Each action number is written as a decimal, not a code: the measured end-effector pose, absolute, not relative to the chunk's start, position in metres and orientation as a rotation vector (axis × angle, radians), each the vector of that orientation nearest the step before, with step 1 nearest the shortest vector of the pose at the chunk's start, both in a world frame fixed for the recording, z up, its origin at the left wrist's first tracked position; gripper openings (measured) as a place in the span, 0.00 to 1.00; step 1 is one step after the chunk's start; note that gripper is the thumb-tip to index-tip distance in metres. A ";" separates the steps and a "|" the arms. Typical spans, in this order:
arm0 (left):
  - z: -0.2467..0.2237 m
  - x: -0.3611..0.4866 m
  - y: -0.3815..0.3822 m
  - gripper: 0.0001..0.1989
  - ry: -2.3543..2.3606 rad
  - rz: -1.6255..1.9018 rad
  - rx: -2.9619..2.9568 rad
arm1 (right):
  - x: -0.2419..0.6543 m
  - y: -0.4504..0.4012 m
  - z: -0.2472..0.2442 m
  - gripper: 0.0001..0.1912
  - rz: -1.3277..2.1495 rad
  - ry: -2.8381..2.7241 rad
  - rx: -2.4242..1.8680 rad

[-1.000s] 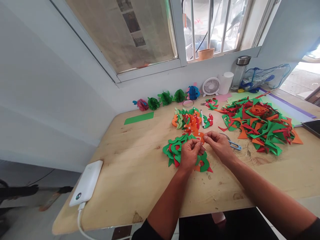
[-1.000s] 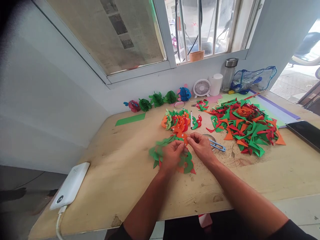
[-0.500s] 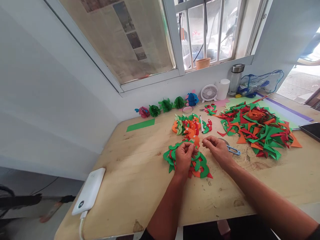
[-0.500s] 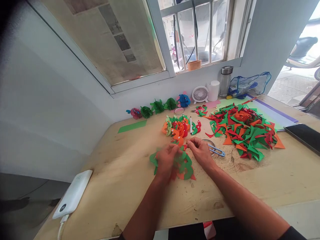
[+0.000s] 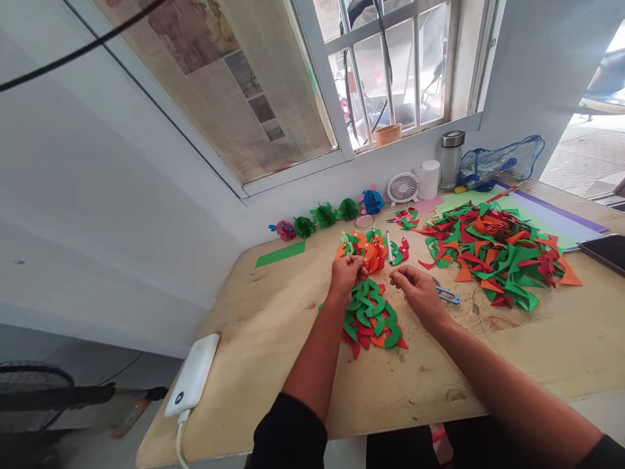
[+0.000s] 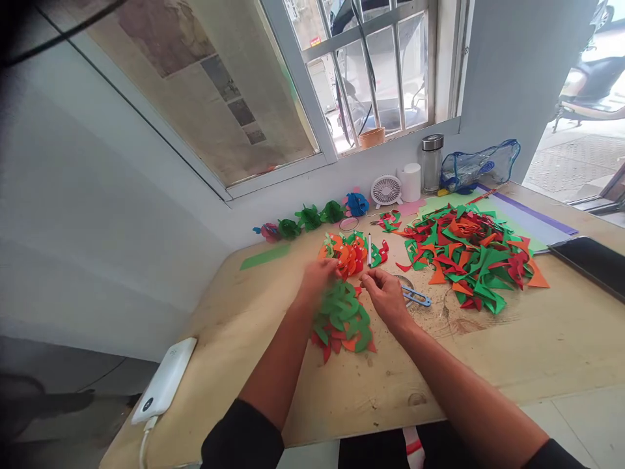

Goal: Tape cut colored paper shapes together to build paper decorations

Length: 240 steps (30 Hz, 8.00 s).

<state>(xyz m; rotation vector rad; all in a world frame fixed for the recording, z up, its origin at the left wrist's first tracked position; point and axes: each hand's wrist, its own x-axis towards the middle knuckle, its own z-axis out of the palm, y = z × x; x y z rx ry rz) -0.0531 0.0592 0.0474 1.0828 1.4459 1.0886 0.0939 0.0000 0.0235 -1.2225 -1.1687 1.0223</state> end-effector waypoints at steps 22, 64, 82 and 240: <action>0.014 -0.072 0.025 0.09 1.881 0.505 2.183 | 0.115 0.019 0.015 0.12 0.870 -0.892 -1.215; -0.016 0.003 0.015 0.07 1.599 0.933 2.263 | 0.164 -0.003 0.006 0.09 -0.079 -2.160 -1.894; -0.010 0.002 0.013 0.08 1.543 1.104 2.186 | 0.156 0.003 -0.007 0.09 0.119 -2.087 -1.773; -0.012 -0.002 0.019 0.04 1.506 1.174 2.362 | 0.143 -0.003 -0.001 0.11 0.447 -1.862 -1.664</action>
